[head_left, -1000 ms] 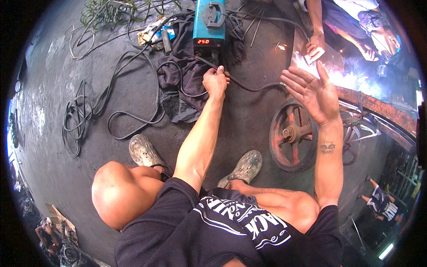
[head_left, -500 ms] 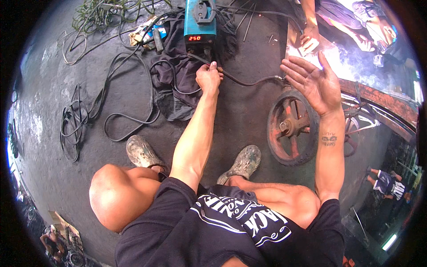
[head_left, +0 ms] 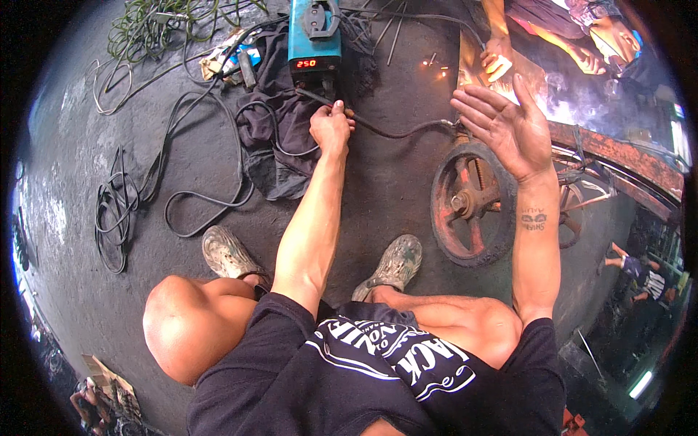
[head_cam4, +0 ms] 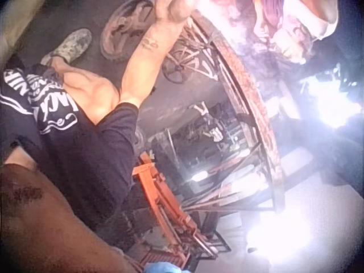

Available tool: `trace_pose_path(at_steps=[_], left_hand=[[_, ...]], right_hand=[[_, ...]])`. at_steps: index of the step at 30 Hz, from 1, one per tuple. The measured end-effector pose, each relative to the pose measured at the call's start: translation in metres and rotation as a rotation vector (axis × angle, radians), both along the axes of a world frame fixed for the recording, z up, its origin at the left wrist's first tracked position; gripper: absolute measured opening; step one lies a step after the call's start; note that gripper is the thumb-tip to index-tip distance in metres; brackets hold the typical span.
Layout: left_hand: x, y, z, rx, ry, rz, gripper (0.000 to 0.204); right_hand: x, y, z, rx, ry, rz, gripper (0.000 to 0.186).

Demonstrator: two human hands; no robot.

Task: The person joins metal components of a wheeled frame using a welding tool while a second person assists by holding the parts in place.

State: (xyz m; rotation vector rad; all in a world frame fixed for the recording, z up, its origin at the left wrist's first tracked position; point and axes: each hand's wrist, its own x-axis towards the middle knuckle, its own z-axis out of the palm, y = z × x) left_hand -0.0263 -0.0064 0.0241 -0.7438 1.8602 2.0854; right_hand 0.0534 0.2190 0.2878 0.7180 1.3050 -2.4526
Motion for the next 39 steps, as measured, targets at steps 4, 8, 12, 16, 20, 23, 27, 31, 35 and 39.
trace_pose_path(at_steps=[4,8,12,16,20,23,27,31,35,39], left_hand=[[0.0,-0.002,0.0,0.005,0.004,-0.018,0.029],[0.001,-0.002,0.003,-0.024,0.009,0.018,0.03],[0.0,-0.001,0.005,-0.001,0.012,0.005,0.03],[0.0,-0.002,0.003,-0.02,-0.001,-0.003,0.03],[0.001,-0.001,0.0,-0.019,0.02,0.018,0.029],[0.0,-0.001,0.0,-0.046,0.015,0.009,0.029],[0.0,-0.001,0.0,-0.016,-0.004,-0.008,0.029],[0.0,-0.002,0.0,-0.052,-0.001,-0.035,0.03],[0.0,-0.003,-0.002,-0.009,0.003,-0.02,0.03],[0.0,-0.003,-0.007,-0.023,0.017,0.004,0.03]], right_hand=[[0.0,0.001,0.0,0.05,-0.05,-0.058,0.083],[-0.001,-0.002,0.0,0.039,-0.003,-0.01,0.083],[-0.001,-0.003,0.002,0.094,-0.058,-0.061,0.084],[-0.003,-0.005,0.007,0.059,-0.043,-0.028,0.084],[-0.002,-0.015,0.004,0.103,-0.055,-0.046,0.085],[0.004,-0.028,-0.013,0.175,-0.079,-0.014,0.085],[0.009,-0.044,-0.034,0.213,-0.158,0.064,0.08],[0.009,-0.058,-0.032,0.199,-0.202,0.106,0.077],[0.013,-0.069,-0.033,0.226,-0.233,0.173,0.082],[0.02,-0.065,-0.048,0.24,-0.221,0.222,0.082]])
